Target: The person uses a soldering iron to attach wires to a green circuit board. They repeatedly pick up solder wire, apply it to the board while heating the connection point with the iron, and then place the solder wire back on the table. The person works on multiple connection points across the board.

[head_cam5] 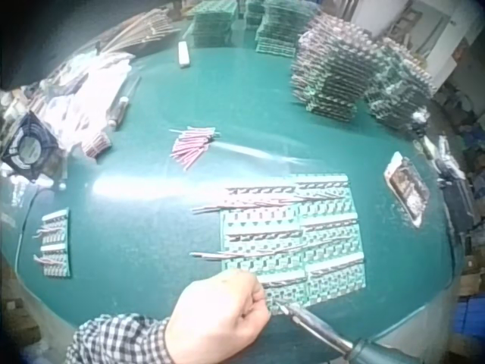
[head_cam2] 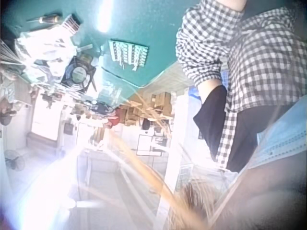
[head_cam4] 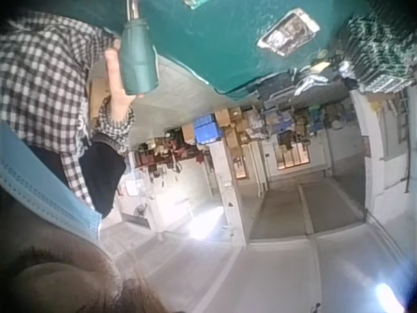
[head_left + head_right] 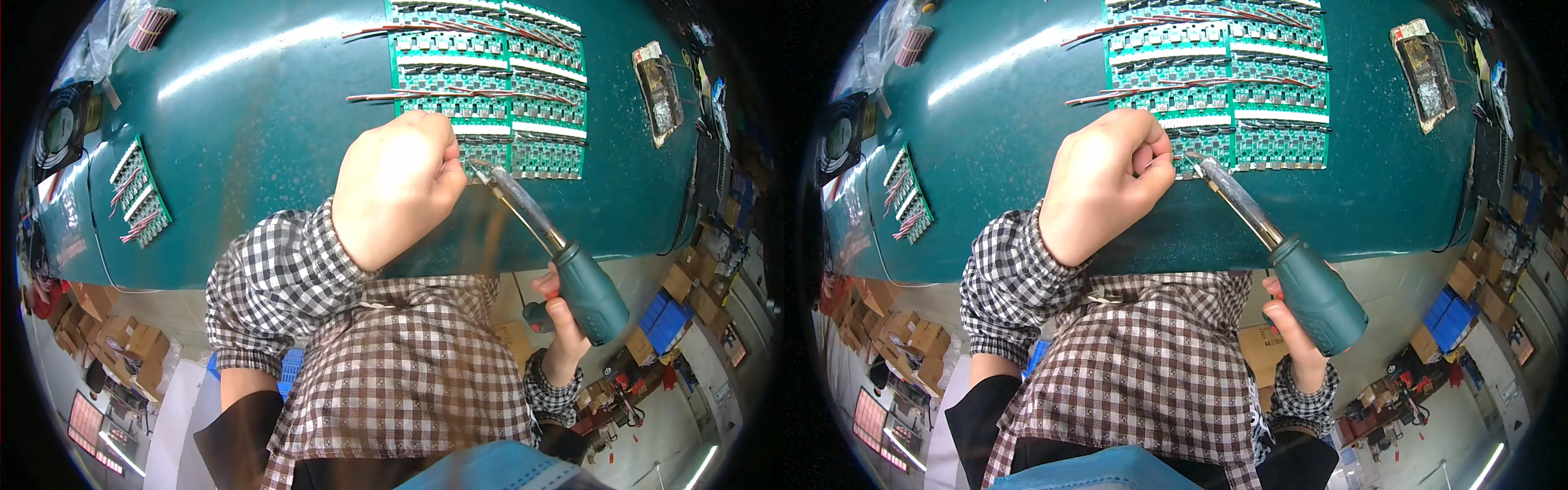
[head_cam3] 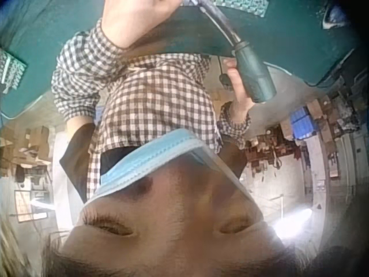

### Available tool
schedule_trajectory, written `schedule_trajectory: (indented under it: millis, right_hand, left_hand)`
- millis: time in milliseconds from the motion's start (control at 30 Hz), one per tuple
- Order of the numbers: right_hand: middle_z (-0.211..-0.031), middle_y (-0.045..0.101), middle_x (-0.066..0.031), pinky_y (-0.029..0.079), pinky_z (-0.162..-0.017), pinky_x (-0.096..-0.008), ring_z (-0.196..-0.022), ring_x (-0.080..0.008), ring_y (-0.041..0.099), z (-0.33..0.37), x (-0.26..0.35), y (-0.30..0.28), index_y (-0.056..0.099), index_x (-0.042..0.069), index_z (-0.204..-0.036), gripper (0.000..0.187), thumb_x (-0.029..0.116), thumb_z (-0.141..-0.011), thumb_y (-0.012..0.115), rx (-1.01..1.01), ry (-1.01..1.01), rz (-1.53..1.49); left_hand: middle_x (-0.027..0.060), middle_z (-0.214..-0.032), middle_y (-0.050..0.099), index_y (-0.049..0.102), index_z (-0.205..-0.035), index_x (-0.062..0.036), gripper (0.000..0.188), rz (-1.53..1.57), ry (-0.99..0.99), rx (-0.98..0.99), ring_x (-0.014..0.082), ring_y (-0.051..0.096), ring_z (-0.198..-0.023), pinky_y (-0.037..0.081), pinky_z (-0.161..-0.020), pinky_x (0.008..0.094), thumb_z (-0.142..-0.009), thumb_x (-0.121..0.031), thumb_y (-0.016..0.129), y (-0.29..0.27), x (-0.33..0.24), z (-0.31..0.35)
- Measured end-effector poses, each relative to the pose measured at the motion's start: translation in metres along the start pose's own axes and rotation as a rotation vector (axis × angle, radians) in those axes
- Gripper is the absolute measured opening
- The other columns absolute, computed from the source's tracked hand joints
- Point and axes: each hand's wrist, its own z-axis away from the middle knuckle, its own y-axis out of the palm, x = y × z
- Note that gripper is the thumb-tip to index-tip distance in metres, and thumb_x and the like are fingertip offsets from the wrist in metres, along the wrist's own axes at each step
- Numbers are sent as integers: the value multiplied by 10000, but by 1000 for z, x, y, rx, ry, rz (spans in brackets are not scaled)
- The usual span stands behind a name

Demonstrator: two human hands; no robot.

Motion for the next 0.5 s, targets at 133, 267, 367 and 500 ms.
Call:
schedule_trajectory:
  millis: [133,267,367,500]
  right_hand:
    - [-837,626,-130,512,-758,-392,-763,-256,628,-2,0,0,601,-105,-1063,454,251,-801,706,22,-22,20]
    - [-841,627,-132,509,-763,-394,-767,-257,626,-1,0,-2,602,-103,-1063,452,252,-805,711,30,-18,44]
    - [-850,627,-135,509,-765,-395,-779,-259,625,-2,-2,-4,599,-106,-1069,452,247,-808,712,47,-11,28]
    - [-859,627,-137,509,-763,-393,-789,-256,622,-1,-2,-4,585,-108,-1093,467,243,-811,712,52,-14,43]
  left_hand:
    - [81,-660,534,558,-733,-44,69,-1,-2,5,243,555,-589,460,-554,342,-712,-16,617,-1,0,0]
    - [80,-656,531,554,-729,-42,76,-8,14,-14,241,555,-588,458,-550,343,-708,-11,620,2,1,1]
    - [79,-656,531,551,-726,-42,80,-4,9,-6,241,554,-587,456,-547,343,-706,-7,621,1,1,1]
    - [77,-655,532,549,-725,-42,82,-6,12,-11,242,553,-584,454,-543,343,-706,-7,620,2,1,1]
